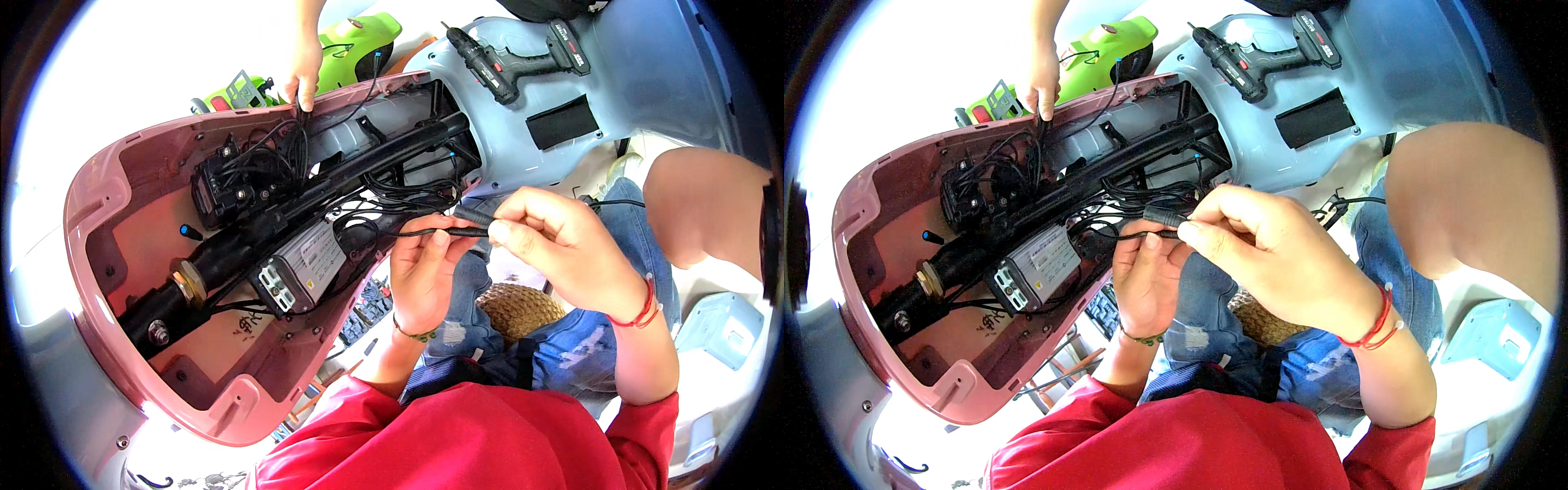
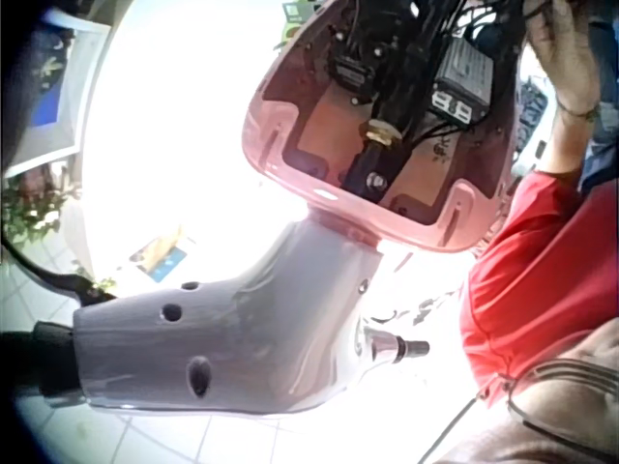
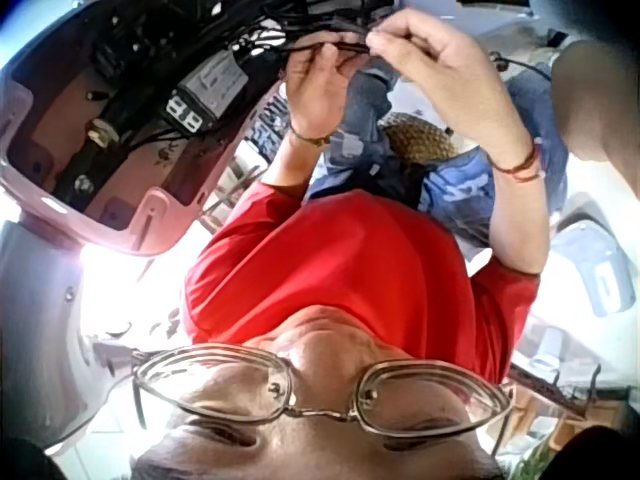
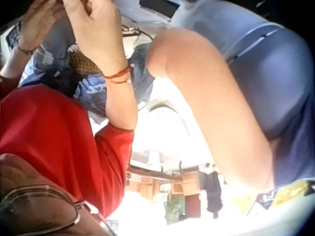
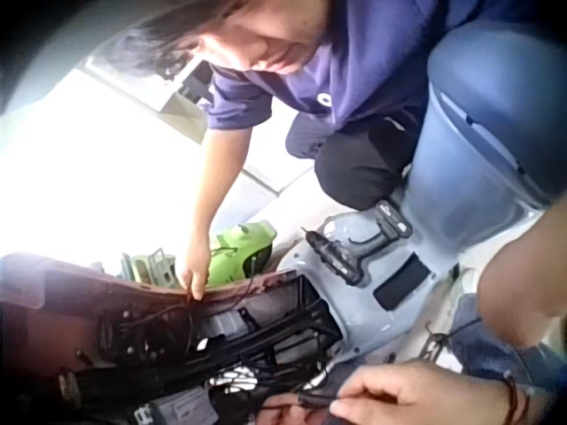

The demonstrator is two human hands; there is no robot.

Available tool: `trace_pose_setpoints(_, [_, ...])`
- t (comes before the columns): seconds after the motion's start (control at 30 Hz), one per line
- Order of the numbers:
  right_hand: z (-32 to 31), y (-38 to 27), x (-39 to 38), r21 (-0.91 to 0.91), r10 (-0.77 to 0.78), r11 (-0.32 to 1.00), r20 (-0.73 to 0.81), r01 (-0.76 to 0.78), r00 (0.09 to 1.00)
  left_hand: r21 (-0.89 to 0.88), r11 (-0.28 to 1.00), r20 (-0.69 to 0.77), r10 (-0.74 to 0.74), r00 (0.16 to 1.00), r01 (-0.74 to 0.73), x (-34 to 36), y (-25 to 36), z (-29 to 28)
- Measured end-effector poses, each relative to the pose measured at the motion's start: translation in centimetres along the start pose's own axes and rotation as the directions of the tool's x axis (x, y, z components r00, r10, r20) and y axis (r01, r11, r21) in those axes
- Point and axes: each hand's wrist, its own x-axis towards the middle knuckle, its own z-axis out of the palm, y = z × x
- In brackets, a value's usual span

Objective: The person connects electrical wire harness plugs by hand inside the frame of a scooter.

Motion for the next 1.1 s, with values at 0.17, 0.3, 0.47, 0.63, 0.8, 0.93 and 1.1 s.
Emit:
trace_pose_setpoints(0.17, [0.4, 0.3, 0.0, -0.359, -0.098, 0.931, -0.053, 0.072, 0.994, -0.034, 0.999, -0.03, -0.03, 0.999, 0.029, -0.2, 0.9, 0.5])
trace_pose_setpoints(0.3, [1.1, -0.7, -0.3, -0.523, -0.273, 0.837, -0.146, 0.16, 0.951, -0.027, 0.999, -0.062, -0.023, 0.998, 0.021, -0.1, 1.5, 0.9])
trace_pose_setpoints(0.47, [1.8, 0.2, 0.0, -0.634, -0.392, 0.74, -0.135, 0.225, 0.91, 0.009, 1.0, -0.105, -0.012, 0.994, 0.013, -0.1, 1.4, 1.0])
trace_pose_setpoints(0.63, [2.1, 1.5, 0.2, -0.682, -0.454, 0.678, -0.094, 0.275, 0.886, 0.005, 0.998, -0.12, -0.062, 0.991, 0.063, -0.2, 1.3, 1.2])
trace_pose_setpoints(0.8, [1.8, 0.9, 0.1, -0.657, -0.369, 0.723, -0.109, 0.212, 0.923, -0.032, 0.997, -0.127, -0.068, 0.99, 0.064, -0.4, 0.7, 1.5])
trace_pose_setpoints(0.93, [1.8, 0.4, 0.0, -0.595, -0.352, 0.782, -0.179, 0.184, 0.919, -0.026, 0.997, -0.129, -0.073, 0.989, 0.07, -0.2, 0.5, 1.4])
trace_pose_setpoints(1.1, [2.1, 0.0, 0.1, -0.551, -0.302, 0.822, -0.205, 0.145, 0.931, -0.04, 0.997, -0.108, -0.067, 0.992, 0.063, 0.3, 0.4, 1.1])
